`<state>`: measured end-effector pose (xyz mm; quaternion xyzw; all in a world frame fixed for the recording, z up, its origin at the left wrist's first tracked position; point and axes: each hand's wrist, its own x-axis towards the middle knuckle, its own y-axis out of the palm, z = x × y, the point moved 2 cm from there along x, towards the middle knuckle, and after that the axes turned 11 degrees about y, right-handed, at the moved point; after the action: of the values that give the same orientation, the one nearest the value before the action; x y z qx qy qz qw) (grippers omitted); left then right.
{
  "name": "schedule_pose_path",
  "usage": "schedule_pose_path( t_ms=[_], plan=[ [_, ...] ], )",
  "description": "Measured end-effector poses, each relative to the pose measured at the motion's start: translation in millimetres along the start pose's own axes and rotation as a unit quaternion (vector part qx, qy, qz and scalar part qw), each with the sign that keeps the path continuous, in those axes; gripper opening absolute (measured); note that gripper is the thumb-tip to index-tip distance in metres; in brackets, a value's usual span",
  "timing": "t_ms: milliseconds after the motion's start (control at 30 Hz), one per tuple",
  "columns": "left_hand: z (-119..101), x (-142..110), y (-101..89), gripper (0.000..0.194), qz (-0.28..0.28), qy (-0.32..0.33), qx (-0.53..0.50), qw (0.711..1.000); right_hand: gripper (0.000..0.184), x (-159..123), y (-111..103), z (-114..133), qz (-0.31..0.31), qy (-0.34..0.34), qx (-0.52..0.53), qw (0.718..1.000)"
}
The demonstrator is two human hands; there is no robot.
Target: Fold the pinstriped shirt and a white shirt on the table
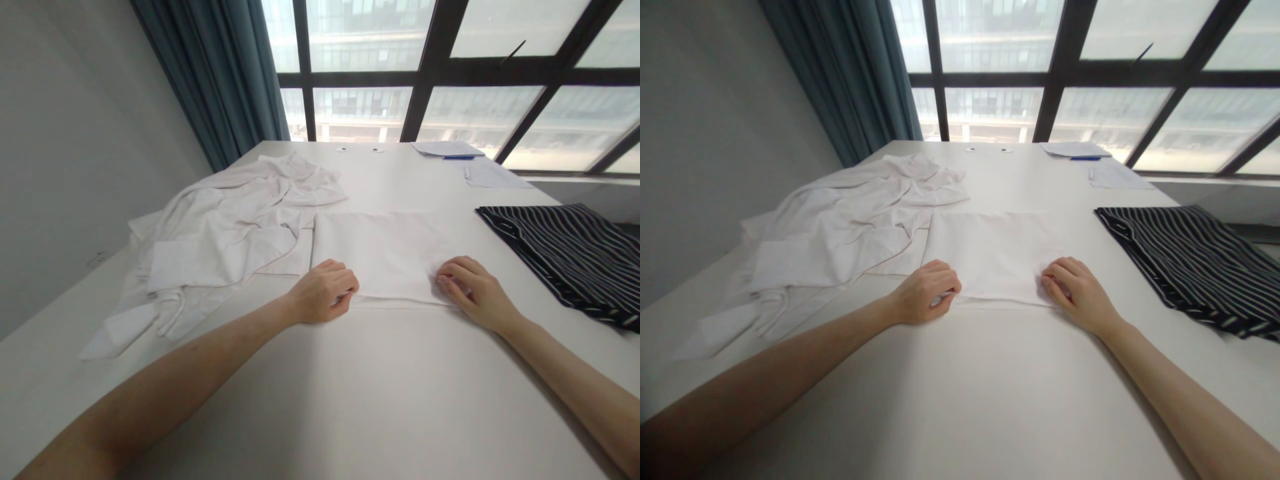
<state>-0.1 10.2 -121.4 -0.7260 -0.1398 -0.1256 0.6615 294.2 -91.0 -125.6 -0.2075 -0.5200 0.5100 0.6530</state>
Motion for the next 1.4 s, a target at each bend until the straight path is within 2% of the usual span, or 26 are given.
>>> schedule_pose_path(
  t_ms=[167,400,533,800,1167,1400],
  plan=[
    [0,0,0.9,0.012,-0.002,-0.002,-0.001,1.0,0.011,0,-1,1,0.005,-0.008,-0.004,1.0],
    [0,0,1.9,0.013,-0.002,-0.017,0.0,1.0,0.015,-2,5,19,0.059,-0.119,-0.05,0.99],
    [1,-1,2.5,0.012,-0.005,-0.023,-0.004,1.0,0.016,-4,11,28,0.078,-0.154,-0.054,0.983],
    [0,0,2.0,0.01,-0.023,-0.016,-0.023,0.999,0.012,-4,13,26,0.074,-0.158,-0.065,0.983],
    [1,0,3.4,0.015,-0.007,-0.042,-0.039,0.998,0.011,-5,12,26,0.074,-0.163,-0.06,0.982],
    [-4,3,6.2,0.012,0.017,-0.064,0.023,0.998,0.014,-3,14,26,0.112,-0.149,-0.051,0.981]
  ],
)
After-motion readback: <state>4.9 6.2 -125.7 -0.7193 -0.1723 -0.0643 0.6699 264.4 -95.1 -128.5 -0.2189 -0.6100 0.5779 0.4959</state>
